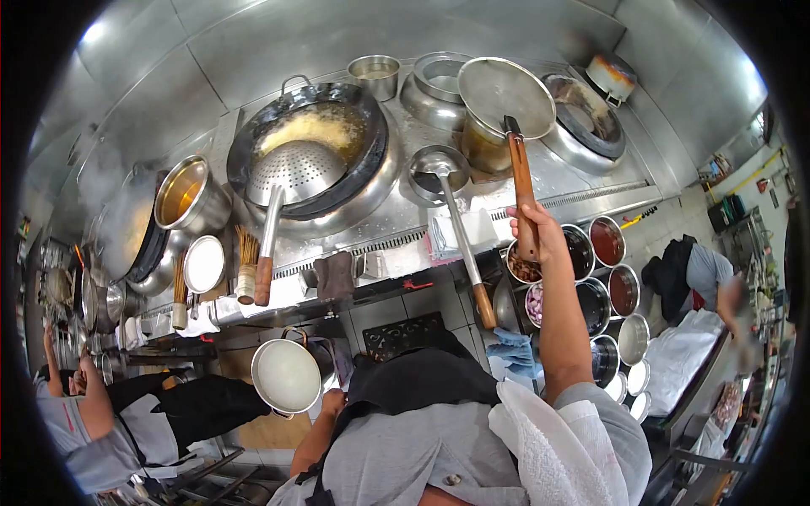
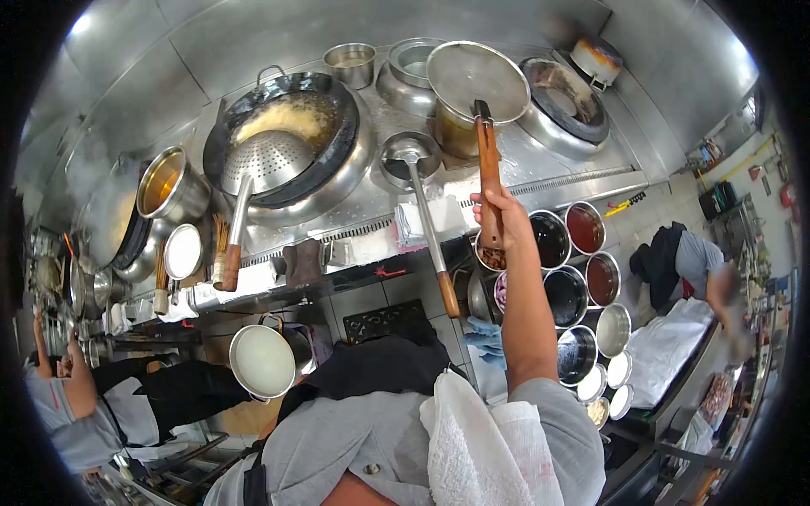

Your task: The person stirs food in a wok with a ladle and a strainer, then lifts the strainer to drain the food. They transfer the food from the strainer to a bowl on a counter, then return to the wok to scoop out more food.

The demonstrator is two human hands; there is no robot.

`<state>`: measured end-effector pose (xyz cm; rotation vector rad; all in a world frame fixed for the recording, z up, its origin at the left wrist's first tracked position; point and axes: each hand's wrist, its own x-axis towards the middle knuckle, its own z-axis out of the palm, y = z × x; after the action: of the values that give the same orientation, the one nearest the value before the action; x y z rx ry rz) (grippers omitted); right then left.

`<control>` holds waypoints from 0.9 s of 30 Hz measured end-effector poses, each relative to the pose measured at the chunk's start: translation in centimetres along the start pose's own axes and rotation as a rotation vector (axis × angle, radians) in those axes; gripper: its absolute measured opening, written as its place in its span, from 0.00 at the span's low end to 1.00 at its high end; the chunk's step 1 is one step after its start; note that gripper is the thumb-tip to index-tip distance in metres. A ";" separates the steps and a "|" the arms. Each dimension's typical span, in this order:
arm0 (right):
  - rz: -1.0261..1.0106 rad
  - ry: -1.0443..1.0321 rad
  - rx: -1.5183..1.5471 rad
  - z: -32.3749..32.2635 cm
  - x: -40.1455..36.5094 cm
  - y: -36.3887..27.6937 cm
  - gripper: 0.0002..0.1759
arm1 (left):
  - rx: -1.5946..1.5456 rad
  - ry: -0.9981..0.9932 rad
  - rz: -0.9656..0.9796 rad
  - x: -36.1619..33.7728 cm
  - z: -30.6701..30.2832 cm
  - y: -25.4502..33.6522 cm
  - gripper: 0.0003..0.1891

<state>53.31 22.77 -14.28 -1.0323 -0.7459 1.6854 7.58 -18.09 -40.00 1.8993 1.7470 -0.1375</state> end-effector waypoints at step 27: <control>0.544 -0.975 -1.470 -7.0 -9.9 31.9 0.16 | -0.907 0.299 -1.134 -7.5 7.3 13.1 0.25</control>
<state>47.66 3.08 -41.53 -1.3315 -2.8016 1.9805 20.96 -28.15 -38.72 0.2016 2.3059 0.4722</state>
